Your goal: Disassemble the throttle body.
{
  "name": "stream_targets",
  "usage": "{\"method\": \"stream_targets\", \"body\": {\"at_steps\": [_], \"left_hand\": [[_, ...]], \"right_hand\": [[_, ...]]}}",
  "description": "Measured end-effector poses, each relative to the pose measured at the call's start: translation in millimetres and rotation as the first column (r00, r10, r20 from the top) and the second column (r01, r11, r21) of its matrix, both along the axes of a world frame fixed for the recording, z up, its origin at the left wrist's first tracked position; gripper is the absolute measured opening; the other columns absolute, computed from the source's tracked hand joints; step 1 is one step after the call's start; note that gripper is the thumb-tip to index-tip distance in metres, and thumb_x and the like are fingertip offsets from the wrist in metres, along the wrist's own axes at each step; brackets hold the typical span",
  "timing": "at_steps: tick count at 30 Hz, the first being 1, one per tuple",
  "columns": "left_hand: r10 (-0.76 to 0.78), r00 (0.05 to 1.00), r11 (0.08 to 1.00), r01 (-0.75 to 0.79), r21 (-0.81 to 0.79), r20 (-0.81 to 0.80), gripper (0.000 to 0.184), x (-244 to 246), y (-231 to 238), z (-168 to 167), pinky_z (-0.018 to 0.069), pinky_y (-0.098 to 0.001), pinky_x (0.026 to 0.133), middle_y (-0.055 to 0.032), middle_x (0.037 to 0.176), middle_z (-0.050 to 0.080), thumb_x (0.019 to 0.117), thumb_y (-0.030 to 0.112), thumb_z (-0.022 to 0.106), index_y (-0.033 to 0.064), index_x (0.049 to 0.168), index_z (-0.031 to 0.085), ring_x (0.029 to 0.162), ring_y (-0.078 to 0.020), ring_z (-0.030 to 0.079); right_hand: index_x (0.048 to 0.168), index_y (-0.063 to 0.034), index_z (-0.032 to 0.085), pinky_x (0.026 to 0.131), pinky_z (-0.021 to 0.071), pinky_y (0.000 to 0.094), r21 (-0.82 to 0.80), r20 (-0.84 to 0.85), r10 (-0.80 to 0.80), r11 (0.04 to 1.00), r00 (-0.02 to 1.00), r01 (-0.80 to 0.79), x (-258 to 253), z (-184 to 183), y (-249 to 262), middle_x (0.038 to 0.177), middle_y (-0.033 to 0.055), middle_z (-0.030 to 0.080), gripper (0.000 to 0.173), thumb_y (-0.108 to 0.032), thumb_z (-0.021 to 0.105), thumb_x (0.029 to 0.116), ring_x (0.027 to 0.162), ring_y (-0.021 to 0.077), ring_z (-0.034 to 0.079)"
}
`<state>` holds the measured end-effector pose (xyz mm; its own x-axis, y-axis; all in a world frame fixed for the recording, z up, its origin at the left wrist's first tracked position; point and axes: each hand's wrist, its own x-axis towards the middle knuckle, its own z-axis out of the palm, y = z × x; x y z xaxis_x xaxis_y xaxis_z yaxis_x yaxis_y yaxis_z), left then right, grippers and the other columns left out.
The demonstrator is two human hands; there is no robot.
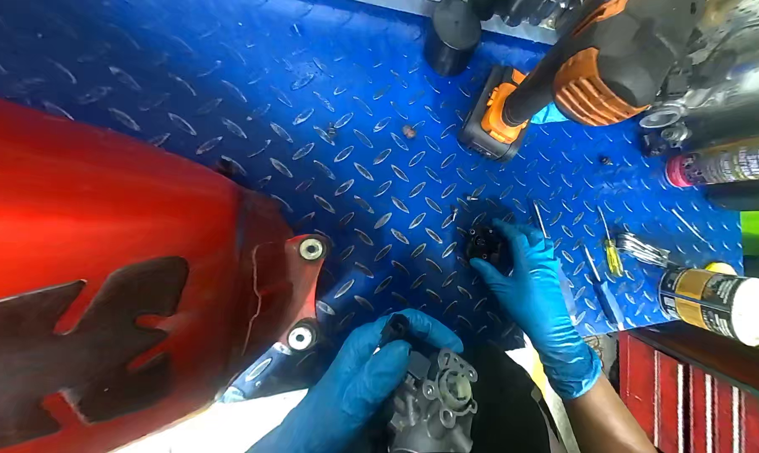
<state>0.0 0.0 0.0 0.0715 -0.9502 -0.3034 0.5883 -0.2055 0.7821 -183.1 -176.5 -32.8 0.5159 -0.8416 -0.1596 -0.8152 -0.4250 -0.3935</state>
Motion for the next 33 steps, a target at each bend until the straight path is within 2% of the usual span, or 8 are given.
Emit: {"method": "stream_targets", "body": {"at_steps": [2, 6, 11, 13, 16, 20, 27, 33], "left_hand": [[-0.035, 0.997, 0.999, 0.033, -0.033, -0.072, 0.05, -1, 2, -5, 0.0566, -0.0195, 0.077, 0.0001, 0.104, 0.074, 0.101, 0.055, 0.052, 0.0115, 0.115, 0.073, 0.09, -0.0048, 0.068], [-0.076, 0.997, 0.995, 0.075, -0.066, -0.02, 0.05, -6, -2, 8, 0.0555, -0.018, 0.081, 0.0041, 0.103, 0.074, 0.1033, 0.054, 0.047, 0.0136, 0.113, 0.075, 0.093, -0.0012, 0.067], [-0.087, 0.996, 0.986, 0.089, -0.142, 0.021, 0.048, -24, 5, 17, 0.0581, -0.0276, 0.088, -0.0027, 0.111, 0.074, 0.1052, 0.049, 0.048, 0.0089, 0.117, 0.071, 0.1, -0.0096, 0.069], [-0.094, 0.991, 0.985, 0.106, -0.133, 0.092, 0.049, -27, 8, 24, 0.0579, -0.0288, 0.09, -0.0028, 0.111, 0.074, 0.1051, 0.049, 0.048, 0.0076, 0.118, 0.07, 0.101, -0.0098, 0.069], [-0.099, 0.969, 0.985, 0.128, -0.116, 0.226, 0.043, -33, 12, 38, 0.0568, -0.0244, 0.09, 0.0032, 0.112, 0.073, 0.1051, 0.046, 0.05, 0.0115, 0.118, 0.071, 0.103, -0.0033, 0.067], [-0.137, 0.962, 0.962, 0.187, -0.2, 0.237, 0.035, -40, 10, 44, 0.0554, -0.0229, 0.092, 0.0059, 0.114, 0.073, 0.1064, 0.04, 0.05, 0.015, 0.12, 0.071, 0.106, -0.0014, 0.066], [-0.168, 0.954, 0.953, 0.221, -0.205, 0.25, 0.035, -45, 12, 48, 0.0546, -0.022, 0.092, 0.006, 0.113, 0.073, 0.1062, 0.041, 0.05, 0.0158, 0.118, 0.071, 0.105, -0.0008, 0.066], [-0.148, 0.961, 0.966, 0.191, -0.173, 0.233, 0.03, -46, 14, 52, 0.0533, -0.0181, 0.092, 0.0133, 0.11, 0.072, 0.1063, 0.041, 0.05, 0.0233, 0.116, 0.073, 0.104, 0.0045, 0.064]], "right_hand": [[0.127, -0.0126, 0.068, 0.091, 0.0476, 0.0623, -0.007, 0.01, 0.009, 1.0, 1.0, -0.009, 5, 0, 1, 0.126, 0.0168, 0.064, 0.056, -0.042, 0.082, 0.0817, 0.117, 0.0411, 0.059], [0.124, -0.0059, 0.065, 0.087, 0.0536, 0.0583, -0.076, 0.163, 0.021, 0.997, 0.986, -0.009, -3, -1, 9, 0.115, 0.0149, 0.07, 0.047, -0.026, 0.082, 0.0848, 0.103, 0.0353, 0.068], [0.134, -0.0164, 0.061, 0.082, 0.0608, 0.0324, 0.213, 0.481, -0.144, 0.976, 0.865, 0.044, -31, 38, 44, 0.121, 0.0002, 0.069, 0.046, -0.021, 0.075, 0.0907, 0.099, 0.0114, 0.069], [0.13, -0.021, 0.066, 0.087, 0.0593, 0.0273, 0.199, 0.611, -0.116, 0.98, 0.783, -0.011, -46, 69, 66, 0.119, -0.0028, 0.07, 0.042, -0.02, 0.076, 0.0893, 0.104, 0.0079, 0.067], [0.127, -0.0235, 0.066, 0.1, 0.0461, 0.0176, -0.014, 0.589, 0.089, 0.995, 0.803, -0.1, -63, 111, 91, 0.116, -0.0045, 0.063, 0.031, -0.026, 0.07, 0.0965, 0.114, 0.0028, 0.058], [0.127, -0.0187, 0.066, 0.091, 0.0436, 0.0201, -0.251, 0.498, 0.257, 0.957, 0.828, -0.146, -72, 119, 104, 0.098, 0.0028, 0.057, 0.028, -0.022, 0.061, 0.0997, 0.096, 0.0101, 0.057], [0.129, -0.0204, 0.065, 0.095, 0.0405, 0.0194, -0.289, 0.51, 0.228, 0.954, 0.829, -0.084, -76, 121, 119, 0.1, 0.001, 0.057, 0.029, -0.024, 0.06, 0.1004, 0.101, 0.0089, 0.055], [0.129, -0.019, 0.064, 0.09, 0.0414, 0.0205, -0.312, 0.462, 0.241, 0.945, 0.853, -0.098, -72, 116, 121, 0.098, 0.0025, 0.058, 0.029, -0.024, 0.06, 0.1005, 0.097, 0.0107, 0.056]]}}
